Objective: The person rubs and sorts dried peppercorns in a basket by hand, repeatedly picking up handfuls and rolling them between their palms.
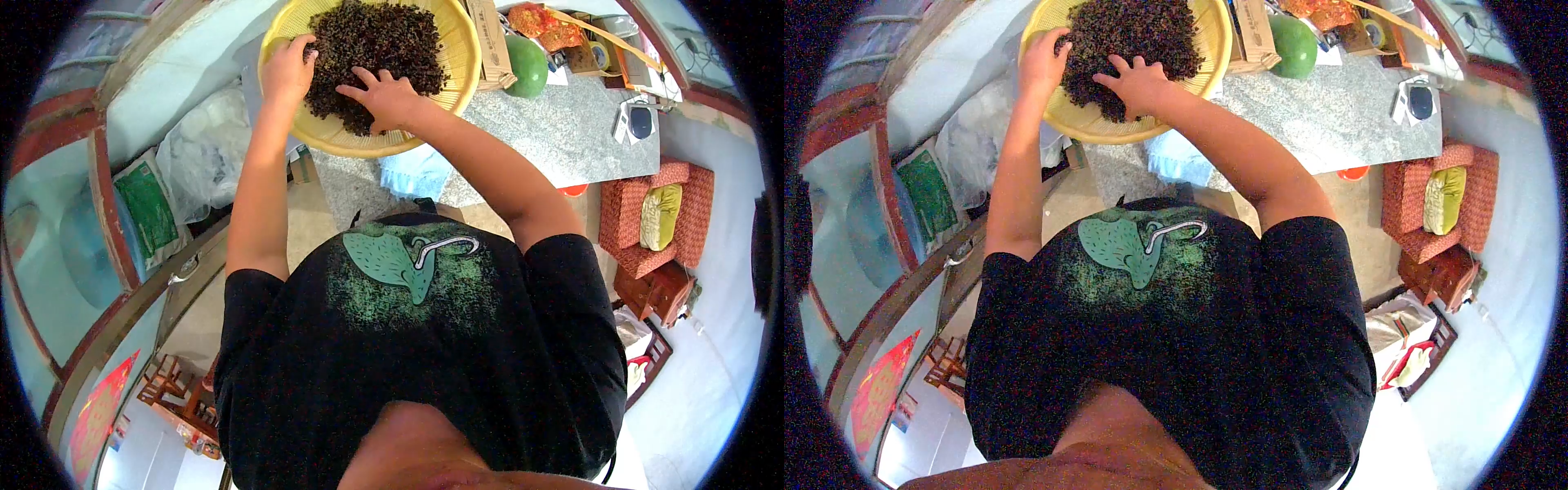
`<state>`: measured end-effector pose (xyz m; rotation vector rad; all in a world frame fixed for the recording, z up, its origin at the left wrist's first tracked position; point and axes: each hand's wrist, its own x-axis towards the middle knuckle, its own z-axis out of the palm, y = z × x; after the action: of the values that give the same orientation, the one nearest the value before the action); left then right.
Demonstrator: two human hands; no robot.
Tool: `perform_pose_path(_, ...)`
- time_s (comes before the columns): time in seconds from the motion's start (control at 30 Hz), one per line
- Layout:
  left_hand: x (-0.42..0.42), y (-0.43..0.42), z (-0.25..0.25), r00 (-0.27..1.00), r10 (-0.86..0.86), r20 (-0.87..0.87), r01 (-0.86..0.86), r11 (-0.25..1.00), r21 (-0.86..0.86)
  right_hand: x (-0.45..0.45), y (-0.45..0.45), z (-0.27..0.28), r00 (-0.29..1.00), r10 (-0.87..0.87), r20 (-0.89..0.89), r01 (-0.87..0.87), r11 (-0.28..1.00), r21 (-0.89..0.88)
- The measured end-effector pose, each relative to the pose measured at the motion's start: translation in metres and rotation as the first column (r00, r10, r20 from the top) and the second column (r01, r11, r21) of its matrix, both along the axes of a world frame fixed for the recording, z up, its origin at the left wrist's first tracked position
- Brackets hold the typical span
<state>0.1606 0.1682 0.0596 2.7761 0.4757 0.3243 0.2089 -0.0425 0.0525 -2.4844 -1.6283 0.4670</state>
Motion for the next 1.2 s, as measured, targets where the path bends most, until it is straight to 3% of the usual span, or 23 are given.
perform_pose_path(0.07, -0.002, 0.000, 0.000, 1.000, 0.013, 0.001, -0.013, 1.000, -0.009, 0.002, 0.005, -0.015, 0.993, -0.064, -0.100, 0.058, 0.996, -0.067)
perform_pose_path(0.23, -0.006, 0.010, -0.014, 0.995, 0.017, 0.098, -0.010, 0.997, -0.072, 0.034, -0.004, 0.008, 0.983, -0.036, -0.181, 0.032, 0.999, -0.025)
perform_pose_path(0.37, -0.012, 0.003, 0.006, 0.995, 0.091, -0.051, -0.097, 0.983, -0.155, 0.060, -0.021, 0.040, 0.984, 0.052, -0.172, -0.059, 0.998, -0.036)
perform_pose_path(0.47, -0.015, 0.001, 0.018, 0.990, 0.078, -0.116, -0.100, 0.975, -0.198, 0.076, -0.033, 0.066, 0.976, 0.018, -0.216, -0.058, 0.982, -0.180)
perform_pose_path(0.53, -0.018, 0.002, 0.015, 0.985, 0.063, -0.158, -0.095, 0.973, -0.209, 0.089, -0.039, 0.064, 0.991, -0.078, -0.104, 0.060, 0.984, -0.167)
perform_pose_path(0.6, -0.022, 0.006, 0.005, 0.966, -0.169, -0.198, 0.056, 0.878, -0.475, 0.104, -0.036, 0.044, 0.992, -0.100, -0.076, 0.086, 0.983, -0.164)
perform_pose_path(0.63, -0.024, -0.007, 0.018, 0.920, -0.303, -0.249, 0.157, 0.867, -0.474, 0.108, -0.031, 0.035, 0.988, -0.142, 0.053, 0.149, 0.977, -0.152)
perform_pose_path(0.67, -0.027, -0.015, 0.018, 0.902, -0.316, -0.294, 0.176, 0.891, -0.419, 0.111, -0.030, 0.028, 0.965, -0.187, 0.182, 0.212, 0.968, -0.134)
perform_pose_path(0.73, -0.028, -0.018, 0.011, 0.865, -0.418, -0.278, 0.244, 0.834, -0.495, 0.107, -0.028, 0.049, 0.983, -0.166, 0.074, 0.171, 0.983, -0.064)
perform_pose_path(0.77, -0.027, -0.021, 0.007, 0.864, -0.419, -0.279, 0.244, 0.833, -0.496, 0.100, -0.021, 0.065, 0.965, -0.261, -0.022, 0.260, 0.965, -0.039)
perform_pose_path(0.8, -0.026, -0.025, 0.005, 0.892, -0.371, -0.260, 0.242, 0.876, -0.418, 0.095, -0.013, 0.075, 0.930, -0.349, -0.119, 0.349, 0.937, -0.023)
perform_pose_path(0.83, -0.026, -0.028, 0.002, 0.917, -0.324, -0.234, 0.235, 0.911, -0.338, 0.092, -0.009, 0.049, 0.929, -0.351, -0.119, 0.351, 0.936, -0.024)
perform_pose_path(0.9, -0.023, -0.027, -0.017, 0.943, -0.276, -0.188, 0.216, 0.933, -0.287, 0.085, -0.001, -0.022, 0.917, -0.336, 0.214, 0.290, 0.932, 0.219)
perform_pose_path(1.0, -0.018, -0.026, -0.023, 0.963, -0.221, -0.155, 0.180, 0.954, -0.242, 0.050, 0.008, -0.007, 0.976, -0.218, 0.009, 0.216, 0.971, 0.104)
perform_pose_path(1.1, -0.018, -0.024, -0.031, 0.964, -0.207, -0.169, 0.167, 0.960, -0.226, 0.020, 0.002, 0.000, 0.992, -0.038, -0.120, 0.057, 0.986, 0.157)
perform_pose_path(1.2, -0.018, -0.022, -0.031, 0.968, -0.200, -0.151, 0.168, 0.965, -0.199, 0.013, -0.007, 0.016, 0.969, 0.076, -0.236, -0.075, 0.997, 0.013)
